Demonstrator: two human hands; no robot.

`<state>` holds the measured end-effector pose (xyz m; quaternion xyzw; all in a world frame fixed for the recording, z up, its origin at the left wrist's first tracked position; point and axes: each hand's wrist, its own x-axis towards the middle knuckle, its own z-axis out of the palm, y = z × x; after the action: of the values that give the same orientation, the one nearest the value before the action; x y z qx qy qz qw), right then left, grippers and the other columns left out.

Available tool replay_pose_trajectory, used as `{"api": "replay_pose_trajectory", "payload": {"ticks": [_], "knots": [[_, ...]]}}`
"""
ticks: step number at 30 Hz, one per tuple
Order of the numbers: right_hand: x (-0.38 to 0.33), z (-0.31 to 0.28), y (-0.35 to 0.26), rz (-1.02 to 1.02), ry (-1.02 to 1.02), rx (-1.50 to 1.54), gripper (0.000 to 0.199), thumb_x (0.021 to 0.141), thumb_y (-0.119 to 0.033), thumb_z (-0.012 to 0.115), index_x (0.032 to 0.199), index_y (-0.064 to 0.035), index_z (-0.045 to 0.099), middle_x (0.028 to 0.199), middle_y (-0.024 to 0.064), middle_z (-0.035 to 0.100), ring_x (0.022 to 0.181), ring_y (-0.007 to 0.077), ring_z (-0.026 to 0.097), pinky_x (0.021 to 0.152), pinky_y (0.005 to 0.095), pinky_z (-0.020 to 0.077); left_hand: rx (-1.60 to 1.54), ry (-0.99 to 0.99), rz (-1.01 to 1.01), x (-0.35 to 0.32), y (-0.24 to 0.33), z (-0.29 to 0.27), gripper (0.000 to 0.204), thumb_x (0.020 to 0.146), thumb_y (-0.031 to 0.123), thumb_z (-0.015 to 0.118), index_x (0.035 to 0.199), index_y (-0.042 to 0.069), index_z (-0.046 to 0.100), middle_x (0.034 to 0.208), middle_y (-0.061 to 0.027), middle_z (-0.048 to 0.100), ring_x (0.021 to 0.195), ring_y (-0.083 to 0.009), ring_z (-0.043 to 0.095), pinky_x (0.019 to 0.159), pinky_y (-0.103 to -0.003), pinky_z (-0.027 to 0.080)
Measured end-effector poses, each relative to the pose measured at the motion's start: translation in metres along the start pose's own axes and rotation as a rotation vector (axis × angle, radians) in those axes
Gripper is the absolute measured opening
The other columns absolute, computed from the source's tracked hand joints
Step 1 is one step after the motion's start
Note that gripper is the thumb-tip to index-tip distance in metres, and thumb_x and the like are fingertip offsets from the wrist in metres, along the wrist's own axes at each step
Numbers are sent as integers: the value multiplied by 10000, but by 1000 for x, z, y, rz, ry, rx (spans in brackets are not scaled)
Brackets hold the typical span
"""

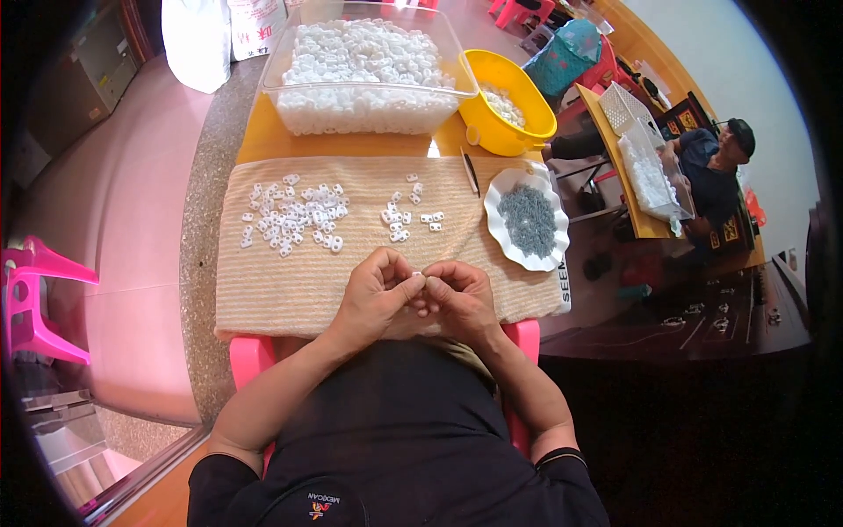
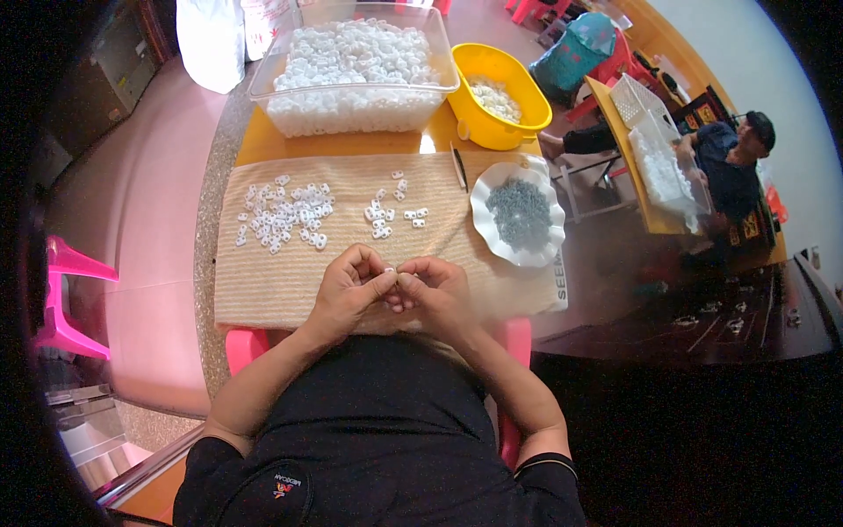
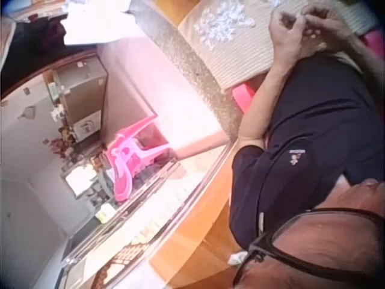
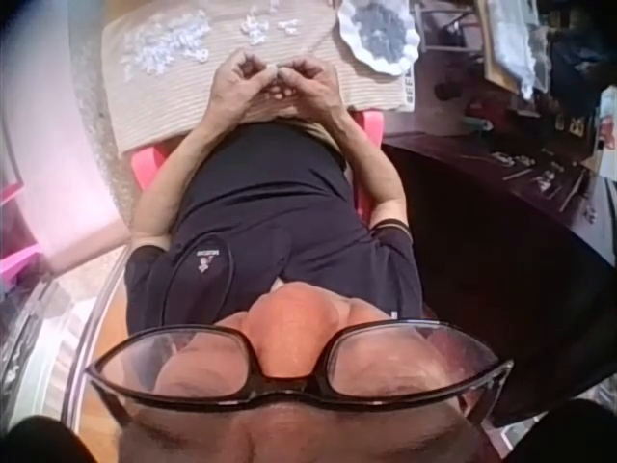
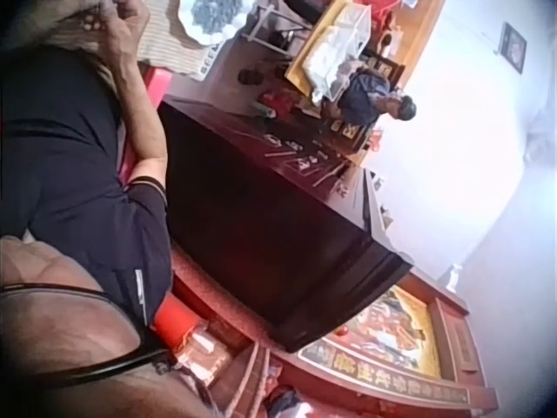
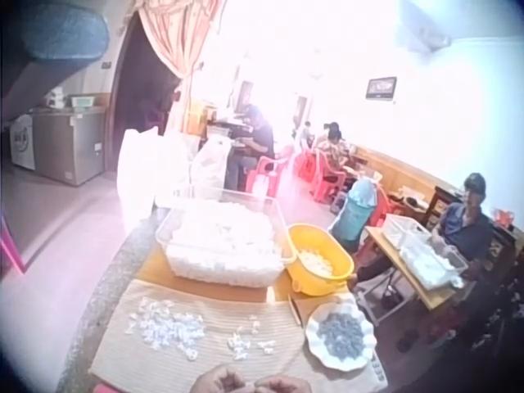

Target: Assembling small white plastic components by manually inserting tiny blue pins into them.

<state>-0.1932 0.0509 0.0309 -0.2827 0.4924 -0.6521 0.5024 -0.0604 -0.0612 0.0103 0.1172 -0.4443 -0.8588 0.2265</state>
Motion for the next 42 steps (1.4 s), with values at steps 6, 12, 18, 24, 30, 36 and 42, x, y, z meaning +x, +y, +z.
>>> {"api": "replay_pose_trajectory", "payload": {"ticks": [6,12,18,24,30,36,42], "knots": [[-1,-1,-1,33,44,-89,123,898,-54,609,971,44,616,787,86,645,666,129,603,602,238,502,-25,37,-30,-3,9,8,148,918,8,575,900,16,428,813,-84,600,716,-123,634,641,-240,545],[-2,-1,-5,68,53,-132,145,917,-100,605,962,36,625,797,85,655,705,134,631,644,253,534,23,40,29,-4,4,9,164,912,1,573,899,23,411,822,-67,580,724,-108,630,633,-233,540],[0,-5,-11,141,-6,-157,178,935,-147,595,953,29,616,828,112,668,729,152,647,674,270,548,147,34,70,-5,2,6,181,907,-1,580,921,27,402,876,-81,575,756,-141,627,678,-282,555],[0,-7,-18,125,-43,-201,178,937,-135,587,964,40,607,835,113,669,735,150,646,675,276,552,292,44,76,-6,2,7,165,910,4,583,906,23,419,872,-70,562,769,-120,607,686,-262,542],[1,-9,-16,101,-68,-190,146,930,-83,583,987,51,595,836,98,658,739,138,636,679,262,541,262,41,84,-4,2,4,158,915,-15,563,895,21,411,862,-75,559,762,-135,616,679,-267,548],[0,-8,-13,77,-65,-169,153,927,-84,592,1001,50,595,832,87,652,729,124,616,673,242,517,219,26,84,-4,3,5,179,914,-28,555,879,29,388,859,-79,550,752,-142,623,668,-275,554],[0,-7,-9,66,-64,-165,168,931,-111,599,997,43,597,830,87,655,730,127,622,679,249,524,135,65,71,-5,5,9,189,897,1,598,866,30,414,771,-23,535,719,-70,576,617,-219,497]]}}
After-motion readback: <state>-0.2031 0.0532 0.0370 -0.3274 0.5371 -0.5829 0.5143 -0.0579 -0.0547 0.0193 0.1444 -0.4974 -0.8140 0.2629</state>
